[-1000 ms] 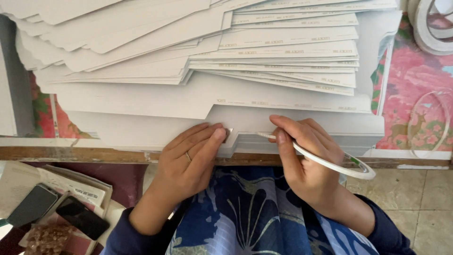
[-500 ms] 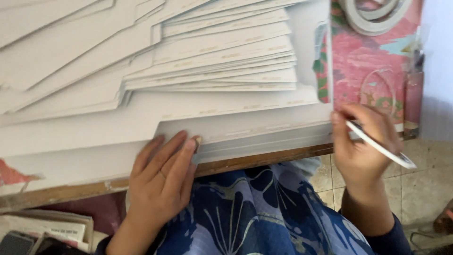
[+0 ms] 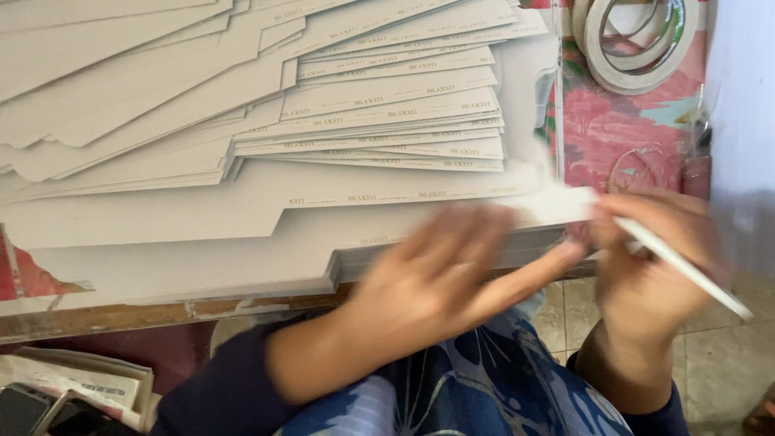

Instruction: The person applies adhesive tape to the edges of a stack of white paper sheets on a table. They repeatedly pull tape from a roll and press it onto the paper, then lift and adjust the stack to align the sheets.

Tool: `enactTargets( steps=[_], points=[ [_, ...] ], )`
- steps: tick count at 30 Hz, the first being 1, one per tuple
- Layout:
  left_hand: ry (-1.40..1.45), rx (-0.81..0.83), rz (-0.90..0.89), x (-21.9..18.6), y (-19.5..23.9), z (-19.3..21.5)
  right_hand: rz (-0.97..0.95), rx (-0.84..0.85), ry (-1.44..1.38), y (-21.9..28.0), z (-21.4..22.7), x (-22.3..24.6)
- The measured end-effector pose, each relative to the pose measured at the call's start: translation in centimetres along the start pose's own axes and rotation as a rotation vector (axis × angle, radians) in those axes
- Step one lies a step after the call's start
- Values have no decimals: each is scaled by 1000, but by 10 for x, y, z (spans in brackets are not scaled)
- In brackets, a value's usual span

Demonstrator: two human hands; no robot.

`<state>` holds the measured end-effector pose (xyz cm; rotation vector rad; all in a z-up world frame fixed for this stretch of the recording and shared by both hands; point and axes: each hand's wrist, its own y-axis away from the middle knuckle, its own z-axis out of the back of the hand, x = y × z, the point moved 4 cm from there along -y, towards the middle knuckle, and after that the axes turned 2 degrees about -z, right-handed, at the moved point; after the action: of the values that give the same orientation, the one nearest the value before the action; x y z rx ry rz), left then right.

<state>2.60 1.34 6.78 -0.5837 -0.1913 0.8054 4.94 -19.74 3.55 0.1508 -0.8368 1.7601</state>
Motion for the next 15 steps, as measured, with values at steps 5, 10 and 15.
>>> enactTargets(
  steps=[5,10,15],
  points=[
    [-270,49,183,38,36,36,22,-288,-176,7,-15,8],
    [-318,97,261,66,63,16,16,-129,-55,4,-32,17],
    [-372,71,404,106,65,5,9,58,-246,-6,-26,28]
  ],
)
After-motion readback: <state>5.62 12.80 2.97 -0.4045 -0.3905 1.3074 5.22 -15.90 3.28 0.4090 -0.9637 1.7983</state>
